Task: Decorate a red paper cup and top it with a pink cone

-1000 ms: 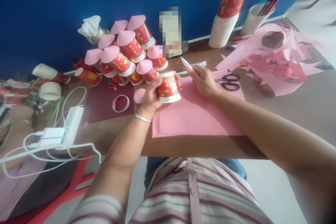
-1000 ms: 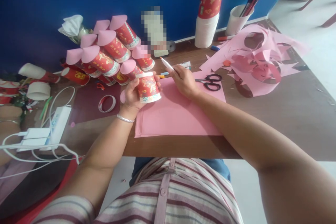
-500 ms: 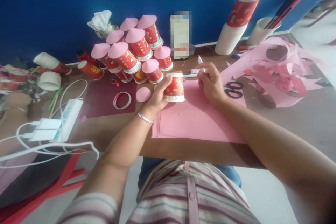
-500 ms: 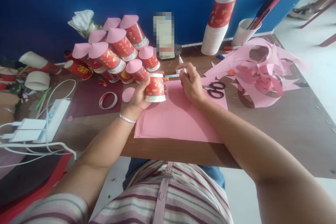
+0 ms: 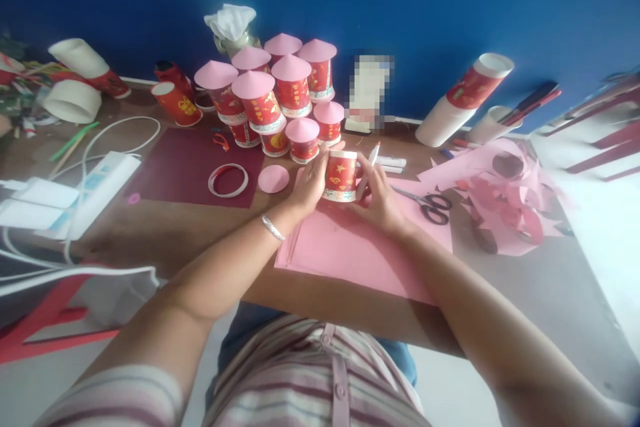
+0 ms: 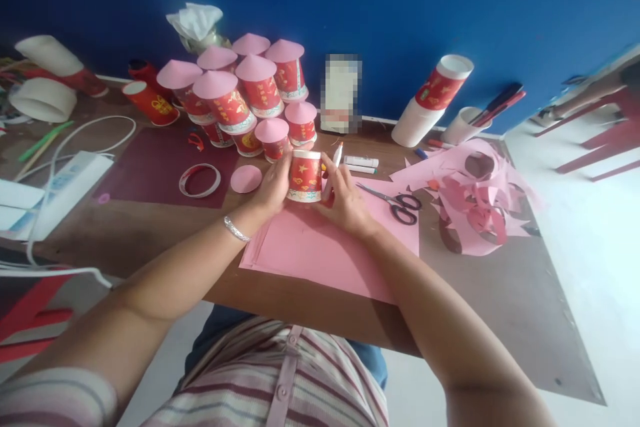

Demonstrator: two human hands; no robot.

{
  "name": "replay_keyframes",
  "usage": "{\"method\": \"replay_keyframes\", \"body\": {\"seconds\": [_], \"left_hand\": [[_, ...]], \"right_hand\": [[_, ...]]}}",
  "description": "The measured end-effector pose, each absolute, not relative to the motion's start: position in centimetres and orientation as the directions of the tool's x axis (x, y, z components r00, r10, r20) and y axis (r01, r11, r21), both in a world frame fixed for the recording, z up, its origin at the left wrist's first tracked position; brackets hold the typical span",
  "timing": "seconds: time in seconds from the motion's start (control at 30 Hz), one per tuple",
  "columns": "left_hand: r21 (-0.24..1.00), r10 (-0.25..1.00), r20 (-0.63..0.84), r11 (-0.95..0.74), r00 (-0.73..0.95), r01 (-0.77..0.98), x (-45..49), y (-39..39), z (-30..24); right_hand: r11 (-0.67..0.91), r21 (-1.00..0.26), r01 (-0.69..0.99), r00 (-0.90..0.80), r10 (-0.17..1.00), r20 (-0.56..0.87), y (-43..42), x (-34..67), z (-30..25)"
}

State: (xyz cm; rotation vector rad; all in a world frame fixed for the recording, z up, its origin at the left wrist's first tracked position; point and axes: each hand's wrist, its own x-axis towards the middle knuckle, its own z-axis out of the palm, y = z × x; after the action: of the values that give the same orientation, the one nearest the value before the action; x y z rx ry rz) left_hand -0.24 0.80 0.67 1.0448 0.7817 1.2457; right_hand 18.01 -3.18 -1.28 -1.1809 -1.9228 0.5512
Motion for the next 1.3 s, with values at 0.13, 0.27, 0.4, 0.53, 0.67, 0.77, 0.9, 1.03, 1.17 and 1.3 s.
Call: {"method": "replay_keyframes", "body": {"seconds": [0.13,0.27,0.4,0.53,0.67,0.77,0.9,1.03,1.17,1.3], "left_hand": [[0.969,0.950,0.150,-0.085,0.274,-0.233,0.2,0.0,1.4],[0.974,0.932,0.182,-0.127,0.314,-0.187,0.6,-0.9,1.8],[0.967,0.864,0.212,-0.119,0.457,-0.225,0.9,-1.3,1.9],[0.973,0.816,0.138,-0.005,0.562,-0.232,1.2,-1.4,2.1],[0.984,0.853,0.102,-0.011,0.512,-0.179,1.2,-1.2,2.1],[0.978,0.878,0.097,0.003,0.469,-0.208,0.8,-0.8,2.0],[0.924,0.886,0.055,0.130,0.461,-0.360,0.2,0.0,1.7],[0.851,0.896,0.020,0.218,0.444,-0.478,-0.3,0.4,1.7],[0.806,0.865,0.009,0.291,0.502,-0.516,-0.4,0.2,2.2],[0.789,0.832,0.021,0.327,0.554,-0.521,-0.4,0.1,2.1]], "right_hand": [[0.403,-0.672,0.621,-0.132,0.899,0.417,-3.3,18.1,-1.3],[0.349,-0.647,0.678,-0.057,0.902,0.427,-3.5,18.1,-0.9],[0.356,-0.592,0.723,-0.014,0.864,0.503,-3.6,18.0,-0.6],[0.280,-0.557,0.782,0.021,0.881,0.473,-3.9,17.9,-0.6],[0.288,-0.529,0.798,0.003,0.876,0.482,-3.9,17.5,-0.9],[0.362,-0.519,0.775,-0.052,0.854,0.517,-3.8,17.5,-0.7],[0.460,-0.518,0.721,-0.178,0.846,0.503,-3.9,18.9,0.2],[0.483,-0.554,0.678,-0.232,0.856,0.463,-4.2,21.6,1.3],[0.492,-0.510,0.705,-0.233,0.841,0.488,-4.4,23.6,2.9],[0.587,-0.427,0.688,-0.293,0.763,0.576,-3.6,23.6,4.7]]}}
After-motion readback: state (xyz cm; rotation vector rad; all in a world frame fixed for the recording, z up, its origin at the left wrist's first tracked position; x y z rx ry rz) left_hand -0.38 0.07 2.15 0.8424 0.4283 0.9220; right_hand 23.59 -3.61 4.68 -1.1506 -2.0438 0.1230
